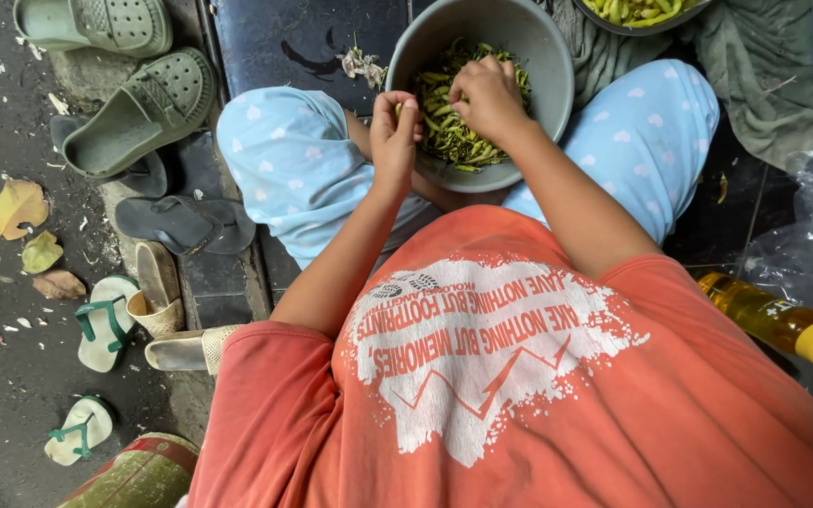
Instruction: Manually removing the stems from green chilies and collecting the cleaned chilies in a bowl.
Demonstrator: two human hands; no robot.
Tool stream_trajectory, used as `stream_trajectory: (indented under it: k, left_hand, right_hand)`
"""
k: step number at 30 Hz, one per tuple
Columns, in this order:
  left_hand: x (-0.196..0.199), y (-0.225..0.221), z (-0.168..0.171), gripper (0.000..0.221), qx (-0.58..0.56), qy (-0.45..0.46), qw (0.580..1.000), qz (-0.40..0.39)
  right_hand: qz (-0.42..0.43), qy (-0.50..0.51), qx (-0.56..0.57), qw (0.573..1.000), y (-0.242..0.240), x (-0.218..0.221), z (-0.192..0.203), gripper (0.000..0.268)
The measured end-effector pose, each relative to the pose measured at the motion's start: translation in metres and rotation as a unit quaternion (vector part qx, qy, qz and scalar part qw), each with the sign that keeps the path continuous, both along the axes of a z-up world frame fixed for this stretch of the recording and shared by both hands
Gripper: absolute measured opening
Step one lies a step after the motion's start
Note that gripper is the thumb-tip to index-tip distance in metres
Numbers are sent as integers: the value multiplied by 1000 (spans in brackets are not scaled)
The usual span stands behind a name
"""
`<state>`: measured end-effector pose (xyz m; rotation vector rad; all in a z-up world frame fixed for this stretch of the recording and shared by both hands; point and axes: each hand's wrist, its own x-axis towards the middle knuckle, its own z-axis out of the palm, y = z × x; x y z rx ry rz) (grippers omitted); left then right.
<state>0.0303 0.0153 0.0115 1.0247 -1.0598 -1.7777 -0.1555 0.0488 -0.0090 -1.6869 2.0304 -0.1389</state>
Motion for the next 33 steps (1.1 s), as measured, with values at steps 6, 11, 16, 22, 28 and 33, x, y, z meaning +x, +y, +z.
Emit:
stream_trajectory:
  k: [6, 11, 16, 22, 28, 33]
  left_hand:
    - [-23, -5, 3, 7, 21, -11, 997, -71]
    - [-28, -16, 12, 6, 10, -27, 997, -66]
    - [-20, -21, 8, 8, 17, -53, 996, -72]
    - [-25, -28, -1, 9, -57, -76, 985, -146]
    - [-33, -33, -4, 14, -67, -107, 970, -210]
    - [-40, -40, 4, 1, -16, -14, 969, -246]
  right_hand:
    - [-15, -18, -82, 996, 8, -10, -14, 14]
    - [68, 66, -57, 994, 9, 11, -20, 12]
    - [89, 88, -22, 992, 10, 11, -20, 31]
    - [26, -18, -35, 999, 10, 1, 14, 16]
    - [-27, -194, -215, 957, 25, -17, 40, 13]
    - [-170, -325, -229, 902, 28, -11, 56, 10]
